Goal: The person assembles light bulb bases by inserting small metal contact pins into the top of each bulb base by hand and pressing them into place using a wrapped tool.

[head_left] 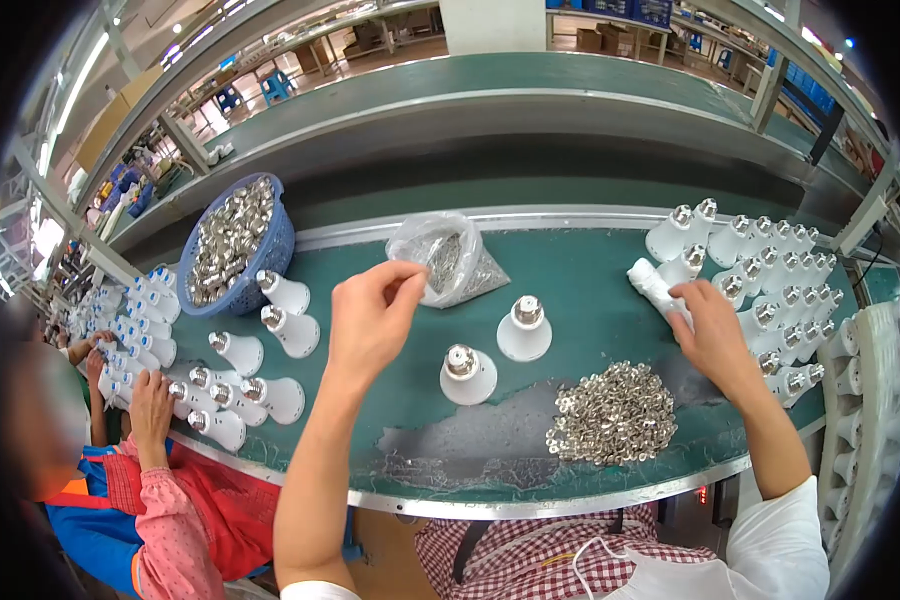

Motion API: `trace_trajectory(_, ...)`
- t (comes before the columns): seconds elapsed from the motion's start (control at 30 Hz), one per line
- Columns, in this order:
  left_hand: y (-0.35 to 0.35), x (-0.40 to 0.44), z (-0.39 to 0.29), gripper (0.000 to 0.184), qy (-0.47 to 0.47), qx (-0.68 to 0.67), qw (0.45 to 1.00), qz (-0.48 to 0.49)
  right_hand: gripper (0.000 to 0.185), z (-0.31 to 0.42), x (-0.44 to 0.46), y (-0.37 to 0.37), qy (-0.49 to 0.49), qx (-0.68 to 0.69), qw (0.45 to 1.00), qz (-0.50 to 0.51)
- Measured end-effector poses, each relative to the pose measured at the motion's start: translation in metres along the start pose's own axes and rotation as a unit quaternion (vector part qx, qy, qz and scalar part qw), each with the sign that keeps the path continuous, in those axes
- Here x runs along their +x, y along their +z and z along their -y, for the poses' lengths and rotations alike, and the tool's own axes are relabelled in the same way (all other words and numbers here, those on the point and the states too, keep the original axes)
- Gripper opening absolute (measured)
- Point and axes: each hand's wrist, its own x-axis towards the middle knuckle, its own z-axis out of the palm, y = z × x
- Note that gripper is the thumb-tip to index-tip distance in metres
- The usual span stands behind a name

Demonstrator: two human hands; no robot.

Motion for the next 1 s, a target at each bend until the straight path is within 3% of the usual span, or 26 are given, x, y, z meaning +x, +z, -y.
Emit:
trace_trajectory(0.03, 0.002, 0.007, 0.004, 0.019, 0.011, -0.004, 1.000, 0.003, 0.022, -0.006, -0.007, 0.004, 0.012, -0.034, 0.999, 0.014)
trace_trajectory(0.1, 0.017, 0.035, 0.009, 0.015, 0.169, 0.162, 0.968, 0.089, 0.030, -0.020, -0.021, 0.013, 0.049, -0.055, 0.997, 0.020)
trace_trajectory(0.13, 0.023, 0.045, 0.019, 0.011, 0.122, 0.256, 0.946, 0.159, 0.033, -0.024, -0.023, 0.022, 0.074, -0.046, 0.996, 0.008)
trace_trajectory(0.17, 0.032, 0.054, 0.037, 0.009, 0.142, 0.260, 0.939, 0.174, 0.037, -0.031, -0.027, 0.029, 0.056, -0.052, 0.997, -0.018)
trace_trajectory(0.2, 0.041, 0.063, 0.057, 0.009, 0.148, 0.271, 0.935, 0.175, 0.037, -0.025, -0.023, 0.026, 0.115, -0.040, 0.992, 0.020)
trace_trajectory(0.27, 0.045, 0.078, 0.066, 0.012, 0.097, 0.351, 0.896, 0.255, 0.035, -0.030, -0.025, 0.029, 0.088, -0.087, 0.992, 0.021)
trace_trajectory(0.47, 0.051, 0.082, 0.057, 0.005, 0.088, 0.245, 0.944, 0.204, 0.035, -0.037, -0.028, 0.039, 0.062, -0.099, 0.993, -0.018)
trace_trajectory(0.6, 0.050, 0.077, 0.063, 0.006, 0.113, 0.268, 0.939, 0.184, 0.036, -0.033, -0.026, 0.039, 0.074, -0.088, 0.993, -0.034)
trace_trajectory(0.67, 0.047, 0.075, 0.065, 0.004, 0.181, 0.279, 0.936, 0.112, 0.036, -0.032, -0.027, 0.038, 0.080, -0.079, 0.993, -0.034)
trace_trajectory(0.7, 0.043, 0.074, 0.053, 0.004, 0.182, 0.279, 0.936, 0.112, 0.037, -0.032, -0.027, 0.038, 0.082, -0.074, 0.993, -0.029)
trace_trajectory(0.77, 0.030, 0.061, 0.010, 0.003, 0.104, 0.211, 0.972, -0.019, 0.037, -0.033, -0.027, 0.037, 0.086, -0.069, 0.994, -0.027)
trace_trajectory(0.87, 0.033, 0.011, -0.040, 0.004, 0.134, 0.144, 0.978, -0.065, 0.038, -0.033, -0.027, 0.038, 0.084, -0.061, 0.994, -0.021)
trace_trajectory(1.0, 0.064, -0.064, -0.074, 0.009, 0.203, 0.145, 0.953, 0.171, 0.039, -0.033, -0.028, 0.040, 0.089, -0.057, 0.994, -0.017)
